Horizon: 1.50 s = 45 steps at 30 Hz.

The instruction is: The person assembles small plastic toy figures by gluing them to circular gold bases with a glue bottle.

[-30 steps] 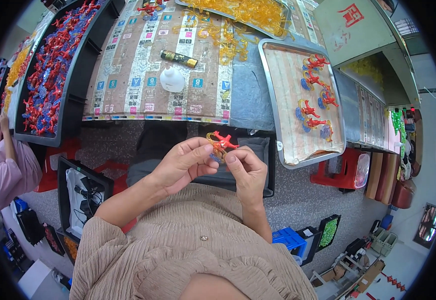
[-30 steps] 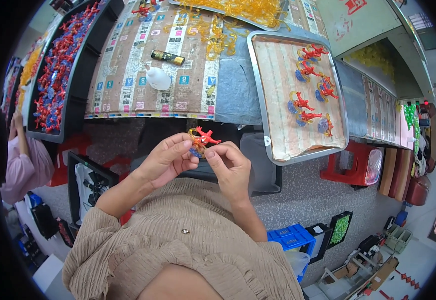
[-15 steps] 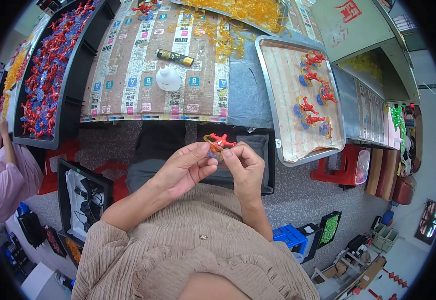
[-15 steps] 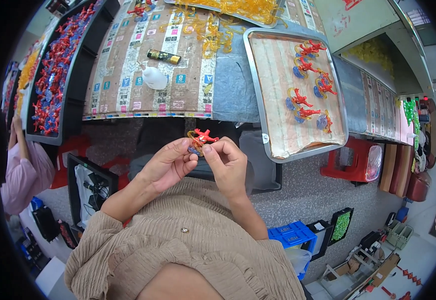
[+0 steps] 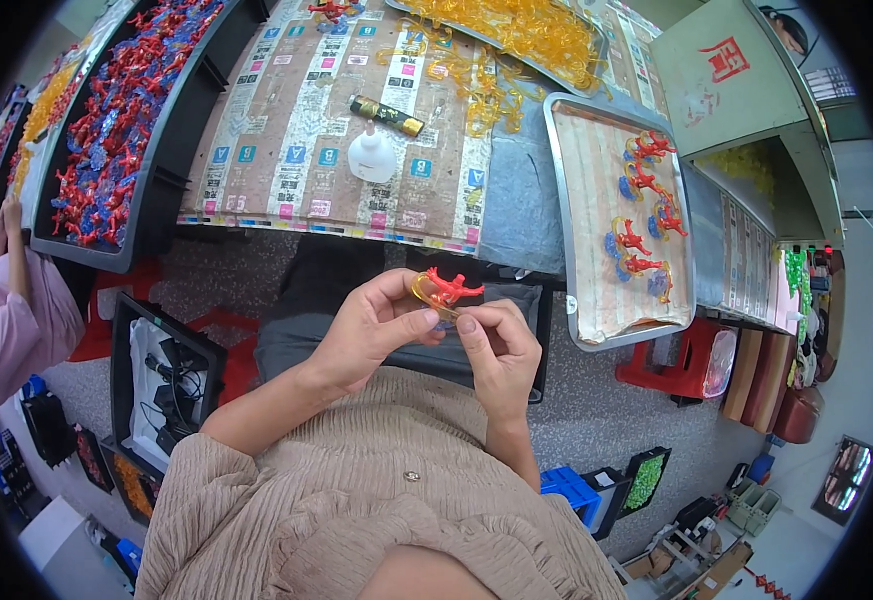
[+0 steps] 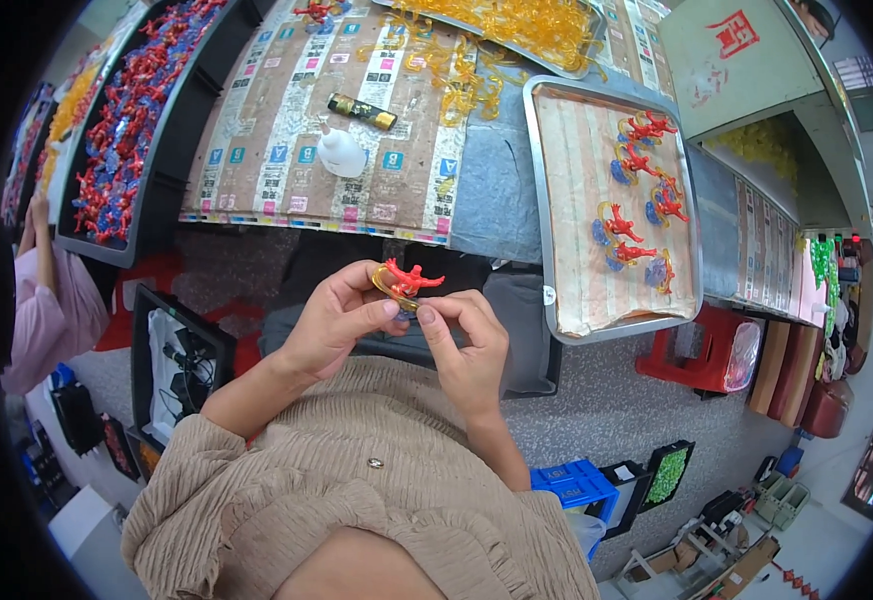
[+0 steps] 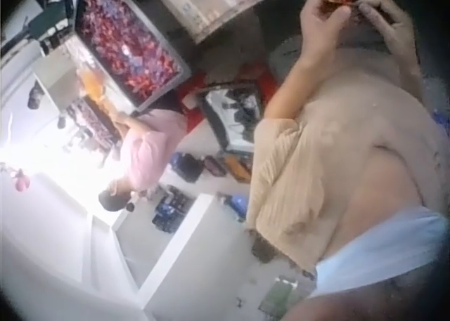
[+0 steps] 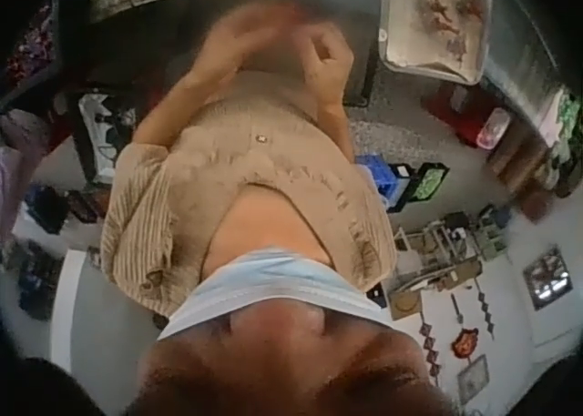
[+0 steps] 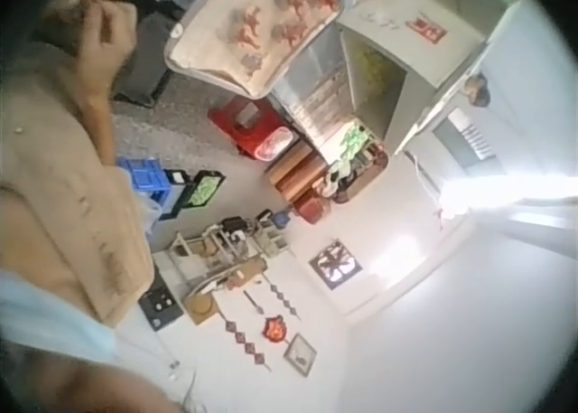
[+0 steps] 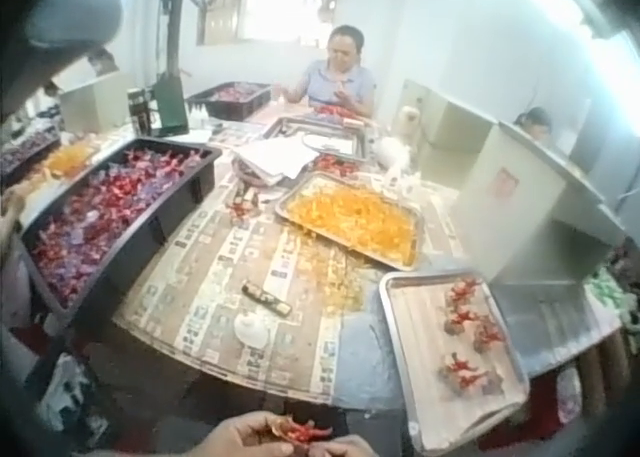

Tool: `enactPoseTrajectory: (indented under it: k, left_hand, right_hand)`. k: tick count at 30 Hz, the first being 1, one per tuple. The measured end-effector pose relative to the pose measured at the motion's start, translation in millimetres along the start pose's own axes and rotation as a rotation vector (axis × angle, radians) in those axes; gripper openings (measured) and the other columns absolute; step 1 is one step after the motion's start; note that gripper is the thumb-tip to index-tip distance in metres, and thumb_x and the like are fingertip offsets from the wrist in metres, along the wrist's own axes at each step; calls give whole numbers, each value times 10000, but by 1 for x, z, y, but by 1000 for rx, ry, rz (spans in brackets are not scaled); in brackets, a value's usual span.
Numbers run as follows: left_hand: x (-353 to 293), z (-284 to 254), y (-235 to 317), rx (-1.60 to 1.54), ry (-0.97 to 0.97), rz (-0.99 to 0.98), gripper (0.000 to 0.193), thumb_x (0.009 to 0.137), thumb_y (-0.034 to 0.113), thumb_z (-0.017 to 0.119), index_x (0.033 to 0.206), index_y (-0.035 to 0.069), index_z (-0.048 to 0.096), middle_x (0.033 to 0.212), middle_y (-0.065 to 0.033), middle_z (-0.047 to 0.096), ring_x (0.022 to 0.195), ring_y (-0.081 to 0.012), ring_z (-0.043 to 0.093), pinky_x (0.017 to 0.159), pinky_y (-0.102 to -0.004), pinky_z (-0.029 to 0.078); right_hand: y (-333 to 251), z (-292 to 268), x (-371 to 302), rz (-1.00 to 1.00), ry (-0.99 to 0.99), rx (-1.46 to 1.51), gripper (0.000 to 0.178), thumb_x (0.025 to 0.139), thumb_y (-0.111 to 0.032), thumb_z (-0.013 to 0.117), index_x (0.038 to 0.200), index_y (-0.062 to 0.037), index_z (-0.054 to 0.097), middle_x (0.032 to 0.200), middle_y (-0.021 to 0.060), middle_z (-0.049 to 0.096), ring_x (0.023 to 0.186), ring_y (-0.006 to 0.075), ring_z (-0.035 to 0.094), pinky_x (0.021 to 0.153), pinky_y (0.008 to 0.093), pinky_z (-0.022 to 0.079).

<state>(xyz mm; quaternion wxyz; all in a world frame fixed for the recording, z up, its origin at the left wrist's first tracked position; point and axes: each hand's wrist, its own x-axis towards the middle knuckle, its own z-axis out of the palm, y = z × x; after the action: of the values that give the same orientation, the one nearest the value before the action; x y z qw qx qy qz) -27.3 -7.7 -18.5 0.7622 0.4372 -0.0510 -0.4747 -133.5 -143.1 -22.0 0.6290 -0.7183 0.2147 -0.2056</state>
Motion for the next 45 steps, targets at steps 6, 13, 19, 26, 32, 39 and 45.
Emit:
enactPoseTrajectory:
  k: [6,13,19,26,32,39,45]
  left_hand:
    - [-1,-1,1,29,-38,34,261,869,49,668,1113,17,581,1052,-51,631,930,-91,605,824,-255,525]
    - [0,-2,-2,144,-36,212,180,826,16,714,985,-15,636,960,-15,586,867,-67,589,770,-211,495]
    - [-1,0,-2,151,-12,171,137,826,5,711,942,-17,643,948,-4,558,851,-61,577,746,-203,486]
    - [4,2,-4,512,68,415,217,764,38,764,931,0,631,878,-35,563,770,-76,569,642,-214,480]
    - [4,9,-6,1093,93,858,295,699,31,755,965,16,626,823,-106,567,711,-242,593,597,-311,491]
    - [1,7,-11,1241,46,994,319,675,55,752,962,-3,625,843,-94,579,723,-250,604,588,-326,499]
    - [3,7,-10,1252,47,1060,312,658,56,757,936,-8,629,838,-86,582,699,-230,602,562,-312,494]
  right_hand:
    - [-2,1,0,-251,2,-202,108,825,-75,707,900,-4,678,820,87,619,735,185,584,652,268,465]
    - [1,2,-1,-373,13,-224,133,828,-116,714,867,1,664,824,89,624,719,187,568,644,285,437]
    - [0,0,-1,-340,3,-210,136,826,-110,715,878,5,664,831,90,620,734,185,572,653,280,441]
    - [4,0,-9,60,-55,79,348,851,-236,718,1076,17,637,997,91,622,866,145,609,736,256,502]
    - [10,5,-10,148,-211,172,637,830,-395,727,1240,54,536,1130,103,613,979,143,597,828,271,498]
    - [4,10,-9,235,-173,298,490,883,-287,680,1215,54,560,1097,92,624,987,120,574,844,258,477]
    - [1,8,-6,185,-192,215,443,896,-272,654,1192,47,572,1048,80,639,935,111,590,833,258,480]
